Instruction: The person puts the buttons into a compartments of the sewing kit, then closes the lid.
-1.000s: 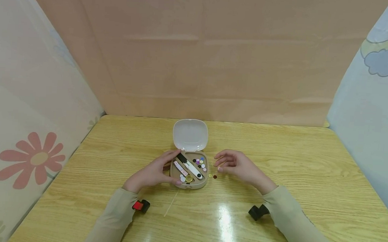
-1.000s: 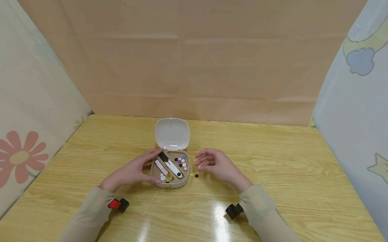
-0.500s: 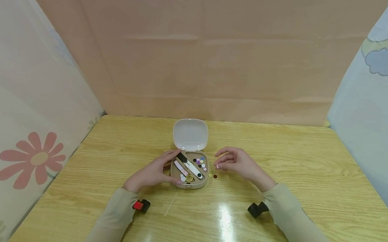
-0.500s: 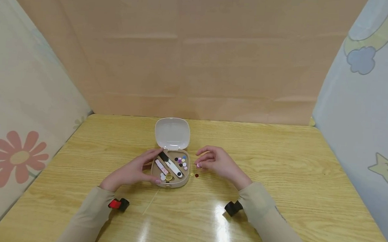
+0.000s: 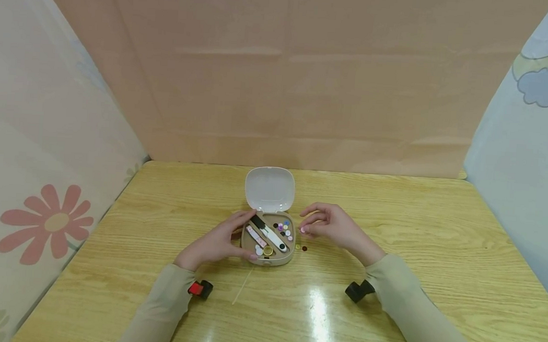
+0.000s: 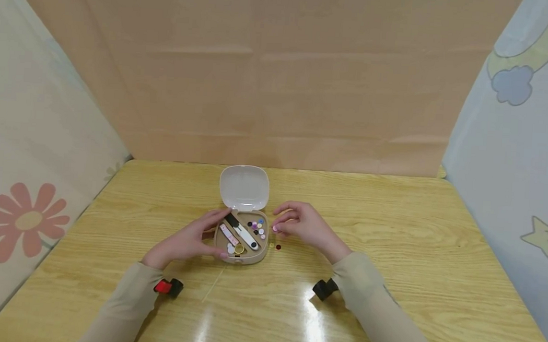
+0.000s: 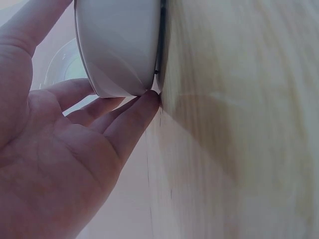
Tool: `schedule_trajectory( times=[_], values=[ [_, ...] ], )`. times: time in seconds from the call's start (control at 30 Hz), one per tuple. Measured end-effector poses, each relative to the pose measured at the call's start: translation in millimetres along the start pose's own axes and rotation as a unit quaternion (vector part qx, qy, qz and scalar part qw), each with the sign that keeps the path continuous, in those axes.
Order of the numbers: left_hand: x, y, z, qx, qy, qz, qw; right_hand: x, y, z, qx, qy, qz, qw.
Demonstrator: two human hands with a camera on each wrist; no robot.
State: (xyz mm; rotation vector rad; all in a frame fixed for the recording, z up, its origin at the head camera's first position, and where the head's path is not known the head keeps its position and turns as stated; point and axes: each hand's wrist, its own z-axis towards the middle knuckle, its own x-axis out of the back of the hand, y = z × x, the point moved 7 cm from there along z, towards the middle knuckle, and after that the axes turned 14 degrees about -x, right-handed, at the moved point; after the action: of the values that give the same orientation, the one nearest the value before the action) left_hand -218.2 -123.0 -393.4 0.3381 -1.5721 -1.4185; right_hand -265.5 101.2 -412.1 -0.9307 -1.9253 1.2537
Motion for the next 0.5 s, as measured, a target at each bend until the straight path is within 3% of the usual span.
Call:
schedule_trajectory(
  times=[0.5],
  values=[
    [0.2, -0.8, -0.2, 0.0, 0.002, 0.005, 1.0, -10.1, -10.5, 14.0, 0.026, 0.023, -0.022, 0.9992]
  ],
)
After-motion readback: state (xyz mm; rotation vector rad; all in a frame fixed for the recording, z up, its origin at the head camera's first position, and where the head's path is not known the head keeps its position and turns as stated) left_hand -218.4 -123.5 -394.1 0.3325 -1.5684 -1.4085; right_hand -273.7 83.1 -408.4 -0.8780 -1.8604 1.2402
